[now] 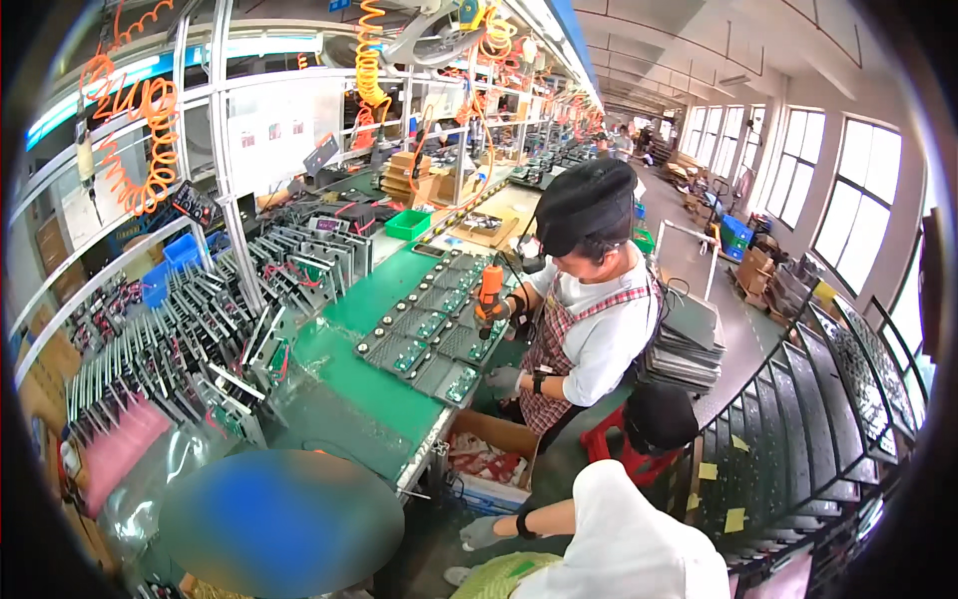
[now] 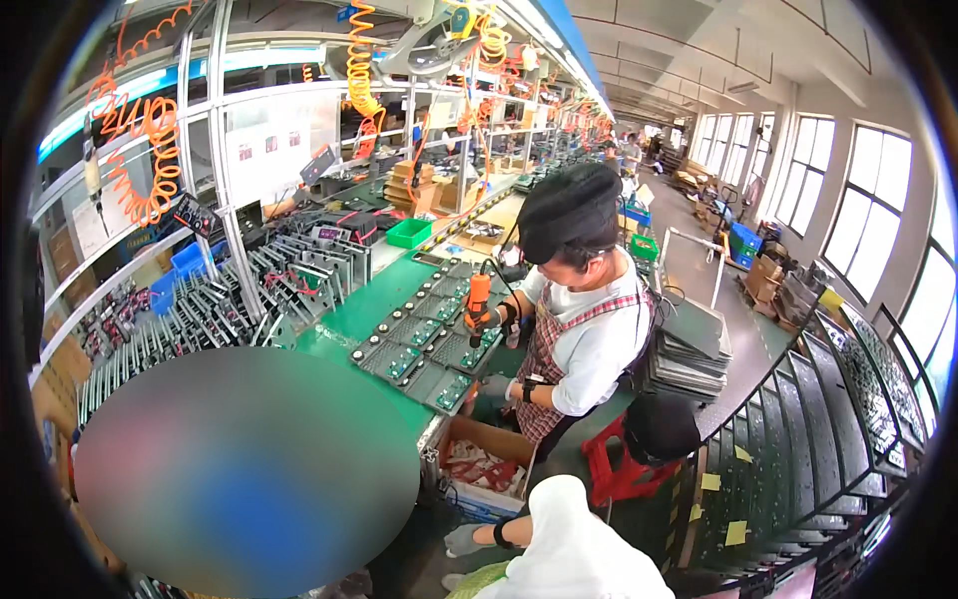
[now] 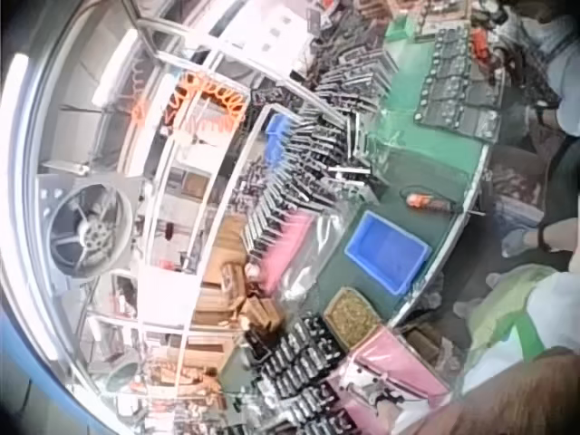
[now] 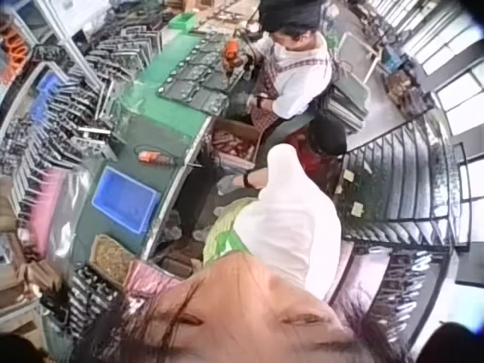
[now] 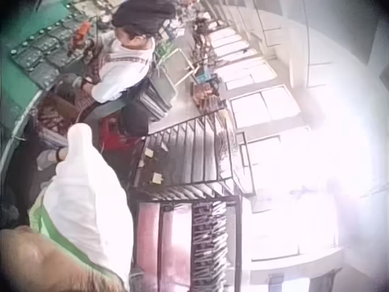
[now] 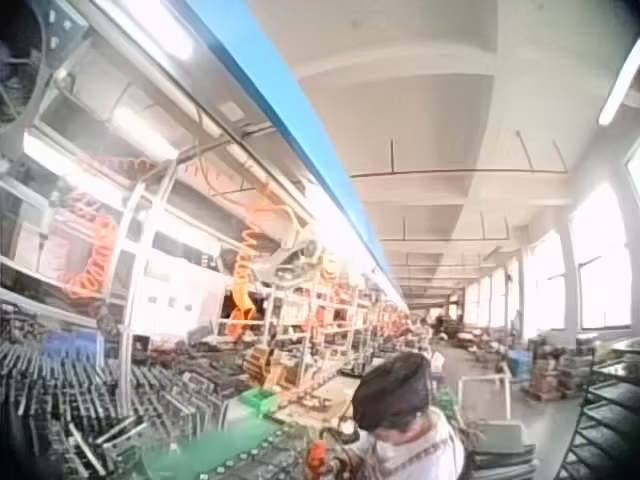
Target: The recorder is assembling electronic components by screwing a green circuit board onto a metal frame using an electric screwdriver, then moving the finished parts to a storage rack.
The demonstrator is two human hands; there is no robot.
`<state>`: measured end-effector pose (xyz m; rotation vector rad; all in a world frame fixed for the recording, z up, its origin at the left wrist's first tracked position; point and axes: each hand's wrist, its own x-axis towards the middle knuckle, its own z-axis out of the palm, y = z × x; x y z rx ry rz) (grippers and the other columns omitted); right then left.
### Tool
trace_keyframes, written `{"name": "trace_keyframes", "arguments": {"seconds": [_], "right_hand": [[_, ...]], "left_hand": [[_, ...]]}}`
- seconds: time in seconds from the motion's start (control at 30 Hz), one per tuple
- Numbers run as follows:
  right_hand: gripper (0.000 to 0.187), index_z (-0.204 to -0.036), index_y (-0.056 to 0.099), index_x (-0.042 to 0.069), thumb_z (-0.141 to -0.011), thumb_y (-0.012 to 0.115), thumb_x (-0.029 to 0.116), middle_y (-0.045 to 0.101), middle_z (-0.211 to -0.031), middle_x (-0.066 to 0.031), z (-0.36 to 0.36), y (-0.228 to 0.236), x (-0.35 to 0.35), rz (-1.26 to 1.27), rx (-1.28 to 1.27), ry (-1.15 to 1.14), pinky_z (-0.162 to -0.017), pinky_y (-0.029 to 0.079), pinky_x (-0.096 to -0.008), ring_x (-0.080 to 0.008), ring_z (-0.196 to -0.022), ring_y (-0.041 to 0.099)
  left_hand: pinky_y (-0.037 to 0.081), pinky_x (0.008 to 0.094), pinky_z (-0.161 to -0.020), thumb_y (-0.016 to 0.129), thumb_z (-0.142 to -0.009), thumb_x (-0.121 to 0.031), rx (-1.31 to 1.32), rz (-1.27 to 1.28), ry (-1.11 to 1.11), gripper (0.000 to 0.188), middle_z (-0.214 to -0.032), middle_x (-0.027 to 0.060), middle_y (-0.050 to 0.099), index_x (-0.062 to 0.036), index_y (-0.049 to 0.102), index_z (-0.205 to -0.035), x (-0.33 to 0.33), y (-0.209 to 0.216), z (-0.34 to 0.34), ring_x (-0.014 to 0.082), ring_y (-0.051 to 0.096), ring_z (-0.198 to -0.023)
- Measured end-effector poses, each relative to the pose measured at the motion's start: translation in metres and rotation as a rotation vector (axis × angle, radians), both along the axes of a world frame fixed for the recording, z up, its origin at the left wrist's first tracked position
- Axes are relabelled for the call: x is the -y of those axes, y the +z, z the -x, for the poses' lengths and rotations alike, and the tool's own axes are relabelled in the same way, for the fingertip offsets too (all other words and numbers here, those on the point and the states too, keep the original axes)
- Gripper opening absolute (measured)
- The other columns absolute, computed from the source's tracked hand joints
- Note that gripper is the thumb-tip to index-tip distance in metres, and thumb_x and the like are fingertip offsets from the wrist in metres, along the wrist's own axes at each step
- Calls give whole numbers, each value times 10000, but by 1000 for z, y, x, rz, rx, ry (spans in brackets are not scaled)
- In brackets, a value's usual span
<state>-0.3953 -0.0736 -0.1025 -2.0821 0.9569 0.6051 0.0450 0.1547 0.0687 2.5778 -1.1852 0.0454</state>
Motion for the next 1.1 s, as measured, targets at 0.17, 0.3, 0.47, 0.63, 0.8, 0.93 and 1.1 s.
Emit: {"name": "trace_keyframes", "arguments": {"seconds": [0.17, 0.3, 0.47, 0.63, 0.8, 0.93, 1.1], "right_hand": [[401, -1101, 568, 67, -847, 482, 365, 605, -1068, -177, -76, -6, -25, -114, 50, -47, -850, 427, -451, -363, -1016, 554], [380, -1099, 570, 78, -830, 506, 338, 613, -1043, -175, -142, 11, -49, -149, 156, 90, -834, 438, -443, -352, -999, 568], [338, -1069, 572, 113, -800, 541, 315, 628, -1016, -144, -199, 79, -51, -195, 260, 227, -811, 456, -412, -320, -963, 591], [248, -996, 592, 85, -916, 538, 313, 615, -799, -29, -249, 132, -27, -1059, 501, -396, -617, 488, -286, -126, -707, 582], [550, -1287, 425, 61, -948, 365, 490, 539, -1188, -92, -310, 137, 31, -1257, 698, -447, -954, 434, -357, -186, -1077, 542], [547, -1285, 420, 58, -934, 393, 478, 560, -1165, -146, -314, 143, 93, -1417, 877, -534, -899, 489, -404, -260, -1031, 584], [449, -1175, 488, 77, -929, 415, 445, 608, -1042, -133, -319, 131, 169, -1264, 943, -740, -836, 524, -419, -267, -982, 609]], "left_hand": [[407, 455, -743, 668, -668, -338, -14, 3, -74, 651, -974, 177, 522, -26, 476, -1206, 12, 22, -13, 334, 504, -881], [412, 457, -715, 681, -652, -326, -17, 22, -114, 659, -952, 176, 518, -27, 477, -1203, 10, 26, -26, 334, 506, -850], [418, 460, -679, 697, -632, -311, -14, 56, -119, 670, -923, 175, 514, -28, 479, -1199, -14, 36, -38, 334, 509, -812], [424, 463, -644, 712, -613, -296, -13, 20, -112, 682, -895, 174, 509, -29, 480, -1195, -62, 46, -14, 334, 511, -774], [431, 428, -672, 768, -547, -353, -182, -231, -416, 805, -901, 178, 506, -17, 483, -1221, 16, 38, -10, 345, 516, -815], [401, 401, -766, 732, -579, -279, -57, -291, -773, 830, -951, 170, 499, -43, 410, -1306, 125, 25, -23, 311, 508, -886], [388, 380, -862, 738, -596, -296, 9, -490, -907, 983, -1041, 179, 501, -56, 248, -1413, 242, 8, -53, 323, 507, -970]]}}
